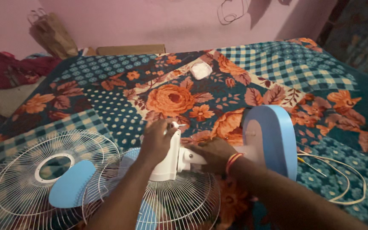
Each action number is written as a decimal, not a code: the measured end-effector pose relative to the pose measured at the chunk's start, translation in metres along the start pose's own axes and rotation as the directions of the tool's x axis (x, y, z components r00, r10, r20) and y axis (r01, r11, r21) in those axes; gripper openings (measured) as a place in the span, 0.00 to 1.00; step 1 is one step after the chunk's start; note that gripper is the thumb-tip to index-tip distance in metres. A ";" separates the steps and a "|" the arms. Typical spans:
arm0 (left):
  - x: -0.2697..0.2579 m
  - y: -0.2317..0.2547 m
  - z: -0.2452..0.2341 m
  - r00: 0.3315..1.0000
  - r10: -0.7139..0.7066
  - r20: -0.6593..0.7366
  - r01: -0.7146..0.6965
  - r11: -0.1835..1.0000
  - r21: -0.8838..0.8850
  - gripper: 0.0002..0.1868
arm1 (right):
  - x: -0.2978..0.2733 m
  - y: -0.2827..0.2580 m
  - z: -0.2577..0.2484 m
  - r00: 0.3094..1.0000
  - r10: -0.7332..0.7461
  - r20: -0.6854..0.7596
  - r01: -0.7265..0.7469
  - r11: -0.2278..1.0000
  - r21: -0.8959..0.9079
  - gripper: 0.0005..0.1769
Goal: The person disassembles a small electric fan on a bed. They remove the front grille, then use a screwdriver to loosen and remove the central hub and fan blades. The person continues to unscrew and detach the motor housing from the fan stand, leaving the components separated on the bed.
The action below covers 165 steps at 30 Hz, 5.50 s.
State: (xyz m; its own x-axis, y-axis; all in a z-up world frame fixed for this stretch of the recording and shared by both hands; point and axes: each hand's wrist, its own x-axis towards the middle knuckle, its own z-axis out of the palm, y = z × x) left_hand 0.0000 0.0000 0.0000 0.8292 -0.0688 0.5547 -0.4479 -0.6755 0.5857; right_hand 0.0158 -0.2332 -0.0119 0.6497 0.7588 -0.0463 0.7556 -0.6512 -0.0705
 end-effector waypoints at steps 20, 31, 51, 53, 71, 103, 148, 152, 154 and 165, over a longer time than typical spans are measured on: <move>-0.007 0.003 0.009 0.994 0.096 0.048 -0.101 0.988 0.117 0.15 | 0.002 0.006 0.001 0.998 -0.066 -0.004 0.066 0.997 0.035 0.47; -0.006 0.003 0.010 0.995 0.077 0.063 -0.087 0.982 0.170 0.13 | 0.000 0.006 0.007 0.993 -0.082 -0.087 0.082 0.997 0.001 0.50; -0.006 -0.010 0.020 1.000 -0.006 -0.022 0.006 1.000 -0.011 0.14 | 0.004 -0.015 0.008 0.999 0.011 -0.037 -0.015 0.995 -0.094 0.48; -0.008 -0.012 0.018 0.999 -0.004 -0.040 0.004 1.000 -0.006 0.13 | 0.007 -0.021 0.004 0.999 0.039 0.004 -0.038 0.992 -0.122 0.46; -0.028 -0.019 0.025 0.980 0.033 -0.199 -0.039 0.999 -0.026 0.10 | 0.017 -0.032 0.035 0.994 0.087 -0.058 -0.094 0.987 -0.129 0.39; -0.069 -0.124 0.025 0.529 -0.836 0.146 0.734 0.364 -0.574 0.21 | -0.026 -0.014 0.036 0.869 0.488 0.083 -0.495 0.861 0.114 0.36; -0.073 -0.079 0.047 0.516 -0.848 0.117 0.765 0.395 -0.509 0.15 | 0.013 -0.006 0.022 0.968 0.123 0.217 -0.157 0.976 0.149 0.37; -0.076 -0.087 0.050 0.404 -0.861 0.308 0.793 0.162 -0.588 0.18 | 0.014 -0.004 0.023 0.968 0.137 0.209 -0.180 0.963 0.201 0.35; -0.080 -0.093 0.059 0.485 -0.861 0.151 0.750 0.321 -0.579 0.18 | 0.005 0.002 0.024 0.994 0.066 0.084 -0.084 0.967 0.242 0.37; -0.081 -0.030 0.017 0.673 -0.311 -0.671 0.101 0.937 -0.333 0.11 | -0.036 0.009 0.017 0.911 0.358 0.204 -0.387 0.914 0.121 0.38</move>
State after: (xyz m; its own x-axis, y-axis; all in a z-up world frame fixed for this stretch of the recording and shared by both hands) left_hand -0.0481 0.0130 -0.0722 0.4732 0.6561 0.5879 -0.4480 -0.3954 0.8019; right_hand -0.0024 -0.2667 -0.0278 0.8454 0.4602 -0.2711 0.4296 -0.8875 -0.1667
